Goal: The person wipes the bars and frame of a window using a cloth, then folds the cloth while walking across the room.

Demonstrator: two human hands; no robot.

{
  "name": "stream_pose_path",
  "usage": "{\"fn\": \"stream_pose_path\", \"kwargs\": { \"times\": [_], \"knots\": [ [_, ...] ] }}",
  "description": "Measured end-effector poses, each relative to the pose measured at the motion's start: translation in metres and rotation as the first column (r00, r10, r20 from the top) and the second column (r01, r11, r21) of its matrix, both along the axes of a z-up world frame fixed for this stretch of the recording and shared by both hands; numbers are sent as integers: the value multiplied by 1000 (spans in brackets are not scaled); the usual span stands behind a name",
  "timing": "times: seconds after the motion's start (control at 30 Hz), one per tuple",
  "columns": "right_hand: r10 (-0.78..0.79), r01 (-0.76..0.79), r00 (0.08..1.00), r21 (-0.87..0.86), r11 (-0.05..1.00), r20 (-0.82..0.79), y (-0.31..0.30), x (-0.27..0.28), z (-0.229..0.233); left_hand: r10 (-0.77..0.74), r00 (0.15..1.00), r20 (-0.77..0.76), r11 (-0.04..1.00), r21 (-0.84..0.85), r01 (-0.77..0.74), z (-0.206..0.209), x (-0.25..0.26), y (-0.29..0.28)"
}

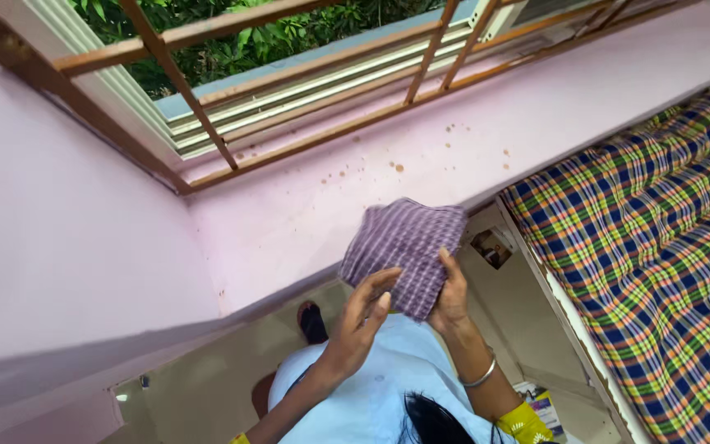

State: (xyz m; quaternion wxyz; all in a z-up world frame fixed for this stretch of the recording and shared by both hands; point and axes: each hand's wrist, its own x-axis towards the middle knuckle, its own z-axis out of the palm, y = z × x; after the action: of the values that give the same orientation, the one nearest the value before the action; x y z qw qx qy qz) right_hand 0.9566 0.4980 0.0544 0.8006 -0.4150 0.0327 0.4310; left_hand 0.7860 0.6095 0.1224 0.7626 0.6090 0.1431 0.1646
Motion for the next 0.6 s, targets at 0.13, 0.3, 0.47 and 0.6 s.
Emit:
{"fn": "stream_pose_path", "kwargs": {
  "times": [0.13,0.3,0.47,0.6],
  "knots": [
    [66,53,698,-143,988,713,68,116,19,191,978,-88,978,-67,-197,-20,42,57],
    [324,212,-504,-249,945,800,215,185,32,583,798,-150,804,-36,-594,-38,68,90],
    [163,-50,-687,-269,962,708,289,153,8,812,567,-138,579,310,-754,-23,104,97],
    [97,-180,-723,-322,930,684,330,123,2,876,481,41,249,815,-523,-17,130,138]
  ]
}}
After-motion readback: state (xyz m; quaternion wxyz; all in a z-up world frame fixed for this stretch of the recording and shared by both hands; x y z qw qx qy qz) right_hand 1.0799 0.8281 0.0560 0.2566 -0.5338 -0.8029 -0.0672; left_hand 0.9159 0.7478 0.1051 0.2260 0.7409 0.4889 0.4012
